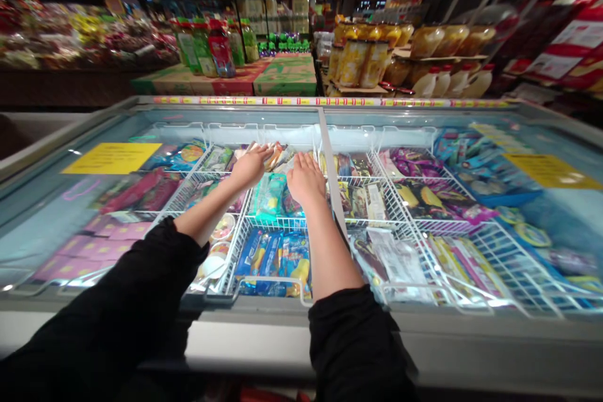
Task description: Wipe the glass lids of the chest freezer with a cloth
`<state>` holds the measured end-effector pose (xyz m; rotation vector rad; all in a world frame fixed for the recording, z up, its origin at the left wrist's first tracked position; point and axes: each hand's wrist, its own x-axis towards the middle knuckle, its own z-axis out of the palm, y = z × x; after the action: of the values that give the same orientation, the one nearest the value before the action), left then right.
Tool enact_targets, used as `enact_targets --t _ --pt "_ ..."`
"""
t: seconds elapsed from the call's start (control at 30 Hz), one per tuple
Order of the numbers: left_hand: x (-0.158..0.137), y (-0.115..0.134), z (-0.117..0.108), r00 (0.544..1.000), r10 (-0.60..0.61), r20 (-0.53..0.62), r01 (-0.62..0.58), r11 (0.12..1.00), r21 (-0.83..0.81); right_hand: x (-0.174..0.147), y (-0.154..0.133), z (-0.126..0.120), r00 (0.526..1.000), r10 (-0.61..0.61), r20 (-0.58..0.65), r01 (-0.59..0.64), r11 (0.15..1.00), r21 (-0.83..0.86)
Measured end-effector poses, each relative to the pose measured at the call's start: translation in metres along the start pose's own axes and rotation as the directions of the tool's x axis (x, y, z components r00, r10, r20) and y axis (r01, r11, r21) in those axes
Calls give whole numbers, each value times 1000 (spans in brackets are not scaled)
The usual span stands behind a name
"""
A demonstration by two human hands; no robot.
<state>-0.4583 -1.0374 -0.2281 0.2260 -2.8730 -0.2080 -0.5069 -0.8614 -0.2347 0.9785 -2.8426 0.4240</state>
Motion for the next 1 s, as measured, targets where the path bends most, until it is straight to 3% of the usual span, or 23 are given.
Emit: enact_targets --t 0.13,0.27,0.37,0.47,0.63,0.77,0.87,1.0 --pt "-14 19 6 994 105 -18 -105 994 -1 0 -1 1 1000 12 15 -11 1000 -14" --pt "13 24 11 978 211 9 -210 976 -55 -1 -2 0 999 20 33 -19 999 -44" --pt "38 17 8 987 159 25 -157 984 -82 -1 -2 -4 997 29 66 -24 997 -68" --pt "45 7 1 997 60 54 -56 996 -76 3 -2 -11 992 29 120 -20 997 -78" --pt "13 3 -2 999 48 -11 -48 999 -26 31 2 -23 987 -26 157 41 995 -93" --pt "-5 11 4 998 54 -16 -54 999 -1 63 8 -17 989 -14 147 24 997 -67" --pt "7 19 7 995 96 20 -96 995 -13 80 14 -3 996 5 94 -1 999 -46" --pt "46 19 9 985 161 54 -158 986 -56 87 21 10 999 -3 36 3 1000 -19"
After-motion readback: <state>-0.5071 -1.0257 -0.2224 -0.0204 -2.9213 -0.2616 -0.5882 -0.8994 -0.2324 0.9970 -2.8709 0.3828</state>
